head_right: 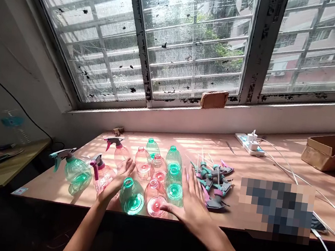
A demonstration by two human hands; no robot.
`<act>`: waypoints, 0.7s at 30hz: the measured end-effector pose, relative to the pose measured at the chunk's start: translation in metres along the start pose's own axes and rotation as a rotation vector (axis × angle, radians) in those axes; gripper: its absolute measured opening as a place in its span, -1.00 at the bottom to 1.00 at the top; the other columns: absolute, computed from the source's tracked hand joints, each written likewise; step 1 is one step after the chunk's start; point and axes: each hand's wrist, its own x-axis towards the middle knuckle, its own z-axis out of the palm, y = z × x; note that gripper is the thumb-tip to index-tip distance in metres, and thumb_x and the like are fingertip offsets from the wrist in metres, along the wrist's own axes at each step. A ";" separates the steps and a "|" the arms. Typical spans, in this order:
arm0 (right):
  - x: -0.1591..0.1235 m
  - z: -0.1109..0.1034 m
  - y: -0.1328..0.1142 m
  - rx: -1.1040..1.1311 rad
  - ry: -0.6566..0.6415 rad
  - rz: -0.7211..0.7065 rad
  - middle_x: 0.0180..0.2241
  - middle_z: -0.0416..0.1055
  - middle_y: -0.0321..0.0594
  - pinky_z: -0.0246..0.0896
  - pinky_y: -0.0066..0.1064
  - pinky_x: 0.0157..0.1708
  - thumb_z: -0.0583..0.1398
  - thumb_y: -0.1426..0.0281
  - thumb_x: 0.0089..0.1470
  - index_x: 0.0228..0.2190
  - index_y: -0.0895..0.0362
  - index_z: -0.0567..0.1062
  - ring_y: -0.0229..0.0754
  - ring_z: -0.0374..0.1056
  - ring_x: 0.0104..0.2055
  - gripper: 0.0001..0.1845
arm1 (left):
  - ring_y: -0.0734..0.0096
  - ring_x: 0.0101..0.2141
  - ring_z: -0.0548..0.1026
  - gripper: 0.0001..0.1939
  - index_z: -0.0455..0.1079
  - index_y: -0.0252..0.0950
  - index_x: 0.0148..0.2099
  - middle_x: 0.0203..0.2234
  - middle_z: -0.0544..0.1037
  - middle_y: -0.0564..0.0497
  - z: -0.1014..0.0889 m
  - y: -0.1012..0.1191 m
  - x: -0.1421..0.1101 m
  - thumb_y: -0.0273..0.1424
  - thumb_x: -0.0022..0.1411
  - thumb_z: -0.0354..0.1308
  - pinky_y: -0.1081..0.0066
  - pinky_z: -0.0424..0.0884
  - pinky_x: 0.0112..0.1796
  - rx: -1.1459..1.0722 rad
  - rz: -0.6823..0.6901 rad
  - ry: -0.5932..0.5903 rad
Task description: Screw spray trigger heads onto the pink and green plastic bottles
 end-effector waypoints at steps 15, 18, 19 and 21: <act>0.017 0.076 -0.010 0.075 0.289 -0.011 0.56 -0.69 0.04 -0.06 0.26 0.42 0.37 -0.11 0.10 0.47 -0.10 -0.60 0.39 -0.47 0.57 0.46 | -0.20 0.48 0.08 0.00 -0.34 -0.21 0.56 0.50 0.06 -0.39 0.031 -0.039 -0.104 0.01 0.38 0.17 -0.18 0.10 0.39 0.386 0.054 0.069; 0.034 0.084 -0.007 0.084 0.303 0.024 0.55 -0.72 0.08 -0.13 0.29 0.43 0.33 -0.13 0.14 0.47 -0.06 -0.58 0.41 -0.49 0.57 0.41 | -0.22 0.43 0.21 -0.04 -0.12 -0.25 0.54 0.44 0.25 -0.36 0.028 -0.032 -0.070 0.03 0.34 0.22 -0.13 0.19 0.35 0.385 0.076 0.029; 0.040 0.085 -0.006 0.092 0.306 0.030 0.55 -0.71 0.08 -0.15 0.29 0.43 0.32 -0.13 0.14 0.48 -0.05 -0.57 0.41 -0.48 0.57 0.40 | -0.20 0.43 0.21 -0.06 -0.06 -0.25 0.53 0.42 0.29 -0.34 0.027 -0.030 -0.061 0.05 0.33 0.22 -0.10 0.19 0.36 0.380 0.088 0.015; 0.051 0.088 -0.004 0.112 0.319 0.036 0.56 -0.68 0.08 -0.17 0.28 0.44 0.32 -0.13 0.15 0.49 -0.05 -0.52 0.40 -0.48 0.57 0.37 | -0.15 0.46 0.13 -0.09 0.00 -0.23 0.52 0.42 0.29 -0.31 0.027 -0.028 -0.048 0.06 0.33 0.22 -0.07 0.13 0.39 0.369 0.113 0.003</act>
